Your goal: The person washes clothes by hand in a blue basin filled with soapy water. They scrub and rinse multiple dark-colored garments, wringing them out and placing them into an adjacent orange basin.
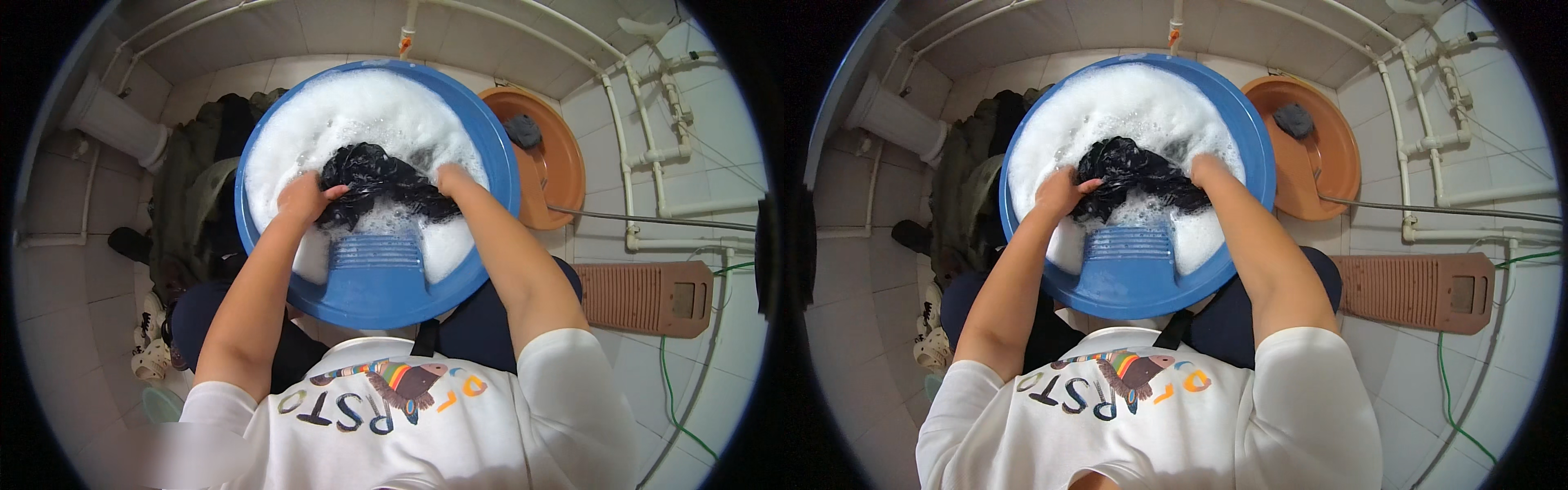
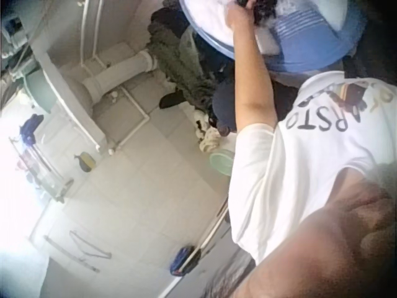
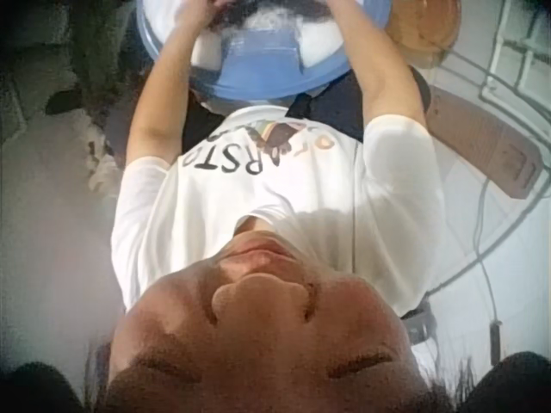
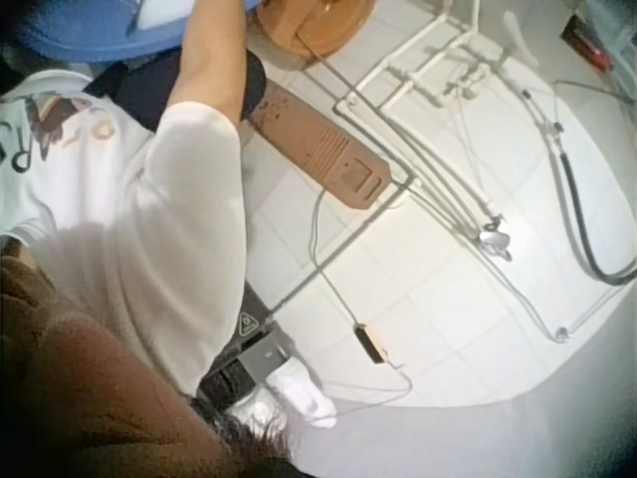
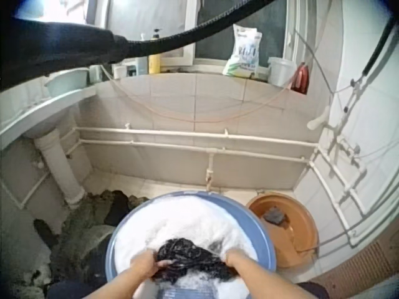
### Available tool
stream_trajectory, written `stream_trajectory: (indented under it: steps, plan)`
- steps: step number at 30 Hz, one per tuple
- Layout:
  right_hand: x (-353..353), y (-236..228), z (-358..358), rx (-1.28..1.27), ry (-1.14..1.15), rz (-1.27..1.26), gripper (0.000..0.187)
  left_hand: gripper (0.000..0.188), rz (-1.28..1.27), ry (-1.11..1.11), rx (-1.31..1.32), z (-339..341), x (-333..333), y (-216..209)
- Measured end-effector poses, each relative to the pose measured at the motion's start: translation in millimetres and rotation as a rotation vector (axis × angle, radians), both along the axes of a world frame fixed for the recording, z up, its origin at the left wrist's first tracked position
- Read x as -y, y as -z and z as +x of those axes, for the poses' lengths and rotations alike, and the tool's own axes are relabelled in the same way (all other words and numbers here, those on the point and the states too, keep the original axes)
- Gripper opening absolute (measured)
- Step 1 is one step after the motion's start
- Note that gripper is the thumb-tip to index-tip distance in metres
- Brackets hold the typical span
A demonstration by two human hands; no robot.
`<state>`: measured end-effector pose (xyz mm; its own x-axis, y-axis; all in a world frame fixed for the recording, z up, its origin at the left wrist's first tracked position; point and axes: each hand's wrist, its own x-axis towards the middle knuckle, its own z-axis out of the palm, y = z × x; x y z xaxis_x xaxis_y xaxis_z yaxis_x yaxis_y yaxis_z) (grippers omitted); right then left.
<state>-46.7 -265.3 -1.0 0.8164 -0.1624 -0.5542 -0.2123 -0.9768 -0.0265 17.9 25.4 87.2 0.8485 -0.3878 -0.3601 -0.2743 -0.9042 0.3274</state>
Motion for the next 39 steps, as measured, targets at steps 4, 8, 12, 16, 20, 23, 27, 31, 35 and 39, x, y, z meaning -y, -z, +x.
stream_trajectory:
  steps: [4,8,12,16,20,23,27,31,35,39]
  plan:
    - [-35,-94,10,0.257,0.645,0.984,0.041,0.042,-0.609,-0.043,-0.281,8,-4,5]
    - [-32,-144,5,0.197,0.723,1.89,0.04,0.023,-1.323,-0.25,-0.717,12,-6,-30]
    - [-10,-149,2,0.175,0.697,1.948,0.04,0.029,-1.349,-0.142,-0.847,11,-1,-54]
    - [-6,-115,9,0.334,0.541,0.736,0.041,0.041,-0.496,0.0,-0.149,-12,10,-12]
    - [-34,-95,1,0.394,0.064,0.309,0.056,0.045,-0.03,0.179,0.065,-22,3,6]
    - [-32,-69,-10,0.295,0.128,0.268,0.054,0.039,0.174,0.231,-0.129,-1,8,-37]
    - [-17,-59,2,-0.012,0.226,0.221,0.056,0.029,-0.448,0.024,-0.378,28,-13,-39]
    - [-42,-78,12,0.672,0.254,0.902,0.05,0.042,-1.823,-0.641,-1.093,7,-2,-36]
    - [-128,-142,-9,0.876,-0.127,0.76,0.042,0.035,-1.713,-0.939,-1.211,-1,21,-4]
    - [-185,-143,-45,1.0,-0.317,0.808,0.042,0.027,-1.77,-0.598,-1.088,-27,8,62]
